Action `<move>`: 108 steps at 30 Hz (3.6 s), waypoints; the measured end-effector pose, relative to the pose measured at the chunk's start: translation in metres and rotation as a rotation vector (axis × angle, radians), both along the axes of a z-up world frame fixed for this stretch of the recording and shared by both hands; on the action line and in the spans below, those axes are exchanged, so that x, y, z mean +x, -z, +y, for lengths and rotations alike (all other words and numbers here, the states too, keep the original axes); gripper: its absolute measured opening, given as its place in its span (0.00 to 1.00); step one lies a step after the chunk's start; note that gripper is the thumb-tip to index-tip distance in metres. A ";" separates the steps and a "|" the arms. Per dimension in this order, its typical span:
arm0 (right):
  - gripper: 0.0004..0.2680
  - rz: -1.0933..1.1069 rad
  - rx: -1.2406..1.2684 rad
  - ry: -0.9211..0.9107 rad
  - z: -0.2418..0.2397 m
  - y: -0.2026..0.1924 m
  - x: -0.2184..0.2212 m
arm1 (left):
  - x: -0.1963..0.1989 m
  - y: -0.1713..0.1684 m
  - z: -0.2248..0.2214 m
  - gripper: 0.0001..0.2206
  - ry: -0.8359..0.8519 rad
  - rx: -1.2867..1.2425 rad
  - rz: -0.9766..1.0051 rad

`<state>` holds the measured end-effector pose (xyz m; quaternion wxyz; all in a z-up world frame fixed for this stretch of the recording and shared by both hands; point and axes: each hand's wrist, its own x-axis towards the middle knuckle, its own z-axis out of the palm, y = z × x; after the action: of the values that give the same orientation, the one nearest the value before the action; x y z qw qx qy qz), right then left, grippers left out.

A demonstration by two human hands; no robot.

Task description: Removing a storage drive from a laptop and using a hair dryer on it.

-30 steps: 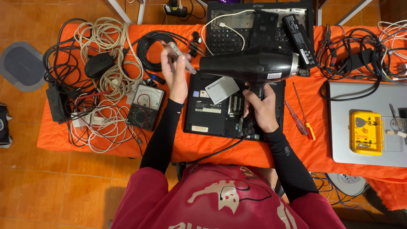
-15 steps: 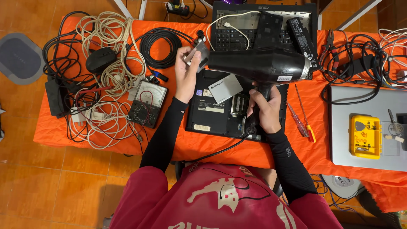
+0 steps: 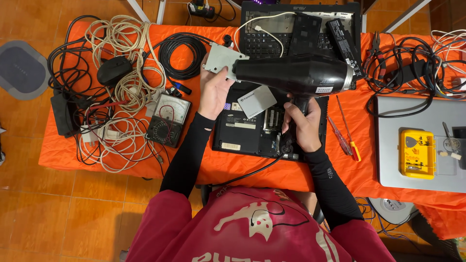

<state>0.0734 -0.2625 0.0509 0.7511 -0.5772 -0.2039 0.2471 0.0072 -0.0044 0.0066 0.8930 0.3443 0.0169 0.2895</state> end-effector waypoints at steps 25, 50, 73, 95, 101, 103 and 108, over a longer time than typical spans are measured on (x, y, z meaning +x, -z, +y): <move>0.10 0.212 0.134 -0.034 0.002 -0.001 0.006 | -0.005 0.015 0.020 0.28 -0.049 0.062 0.142; 0.11 0.176 0.484 0.549 -0.103 -0.007 -0.017 | 0.102 -0.005 -0.059 0.21 0.084 0.307 0.416; 0.11 0.185 0.421 0.517 -0.124 0.009 -0.021 | 0.035 -0.050 -0.039 0.50 0.241 2.000 0.537; 0.09 0.112 0.319 0.280 -0.076 -0.016 -0.002 | 0.019 -0.016 0.010 0.31 0.128 0.860 0.256; 0.10 0.011 0.184 0.082 -0.040 -0.025 0.025 | 0.021 0.012 0.018 0.32 0.051 0.387 0.064; 0.09 -0.024 0.121 0.004 -0.032 -0.017 0.034 | 0.021 0.018 0.015 0.30 0.061 0.284 -0.062; 0.10 -0.024 0.096 -0.036 -0.023 -0.002 0.032 | 0.012 0.022 0.015 0.31 0.022 0.309 -0.022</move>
<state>0.1056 -0.2859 0.0533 0.7709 -0.5397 -0.2348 0.2436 0.0195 0.0109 -0.0152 0.8325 0.4746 -0.0414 0.2827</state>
